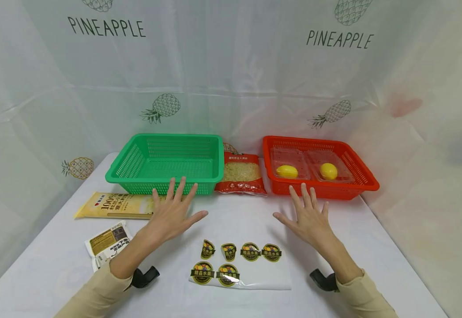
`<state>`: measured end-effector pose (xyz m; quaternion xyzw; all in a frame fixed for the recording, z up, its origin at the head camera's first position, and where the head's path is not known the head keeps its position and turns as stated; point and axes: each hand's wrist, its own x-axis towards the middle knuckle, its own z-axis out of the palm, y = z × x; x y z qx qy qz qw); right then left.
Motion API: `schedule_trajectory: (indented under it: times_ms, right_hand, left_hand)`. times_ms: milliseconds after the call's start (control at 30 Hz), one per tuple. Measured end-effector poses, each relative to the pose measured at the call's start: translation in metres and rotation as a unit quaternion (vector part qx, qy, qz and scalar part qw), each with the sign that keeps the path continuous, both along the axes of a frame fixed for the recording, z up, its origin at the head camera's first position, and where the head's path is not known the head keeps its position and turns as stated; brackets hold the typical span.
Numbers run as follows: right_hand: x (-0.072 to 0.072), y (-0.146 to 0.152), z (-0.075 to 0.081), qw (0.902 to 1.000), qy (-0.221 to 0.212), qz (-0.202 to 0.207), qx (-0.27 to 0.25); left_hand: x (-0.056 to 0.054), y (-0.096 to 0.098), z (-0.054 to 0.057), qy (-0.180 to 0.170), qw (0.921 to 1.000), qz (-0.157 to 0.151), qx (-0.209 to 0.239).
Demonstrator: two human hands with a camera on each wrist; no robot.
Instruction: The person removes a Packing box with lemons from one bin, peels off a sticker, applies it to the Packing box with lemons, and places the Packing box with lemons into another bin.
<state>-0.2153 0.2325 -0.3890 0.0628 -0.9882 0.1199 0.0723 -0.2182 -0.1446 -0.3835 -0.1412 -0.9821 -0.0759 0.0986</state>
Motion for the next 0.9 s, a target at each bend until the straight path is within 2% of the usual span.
schedule_trajectory:
  times_ms: [300,500,733,900]
  right_hand:
    - [-0.011,0.004,0.007,1.0,-0.007,-0.001,0.0]
    - [-0.023,0.005,0.016,1.0,-0.007,-0.001,-0.005]
    - [-0.036,0.01,0.02,0.9999,-0.004,-0.01,-0.01]
    - [-0.045,0.015,0.02,0.9998,-0.006,-0.012,-0.013]
  left_hand:
    - [-0.014,0.021,0.005,-0.015,0.9998,-0.016,-0.003]
    - [-0.026,0.04,0.006,-0.003,0.9993,-0.037,-0.01]
    - [-0.046,0.068,0.009,0.005,0.9977,-0.067,-0.012]
    - [-0.063,0.094,0.011,0.004,0.9968,-0.077,-0.022]
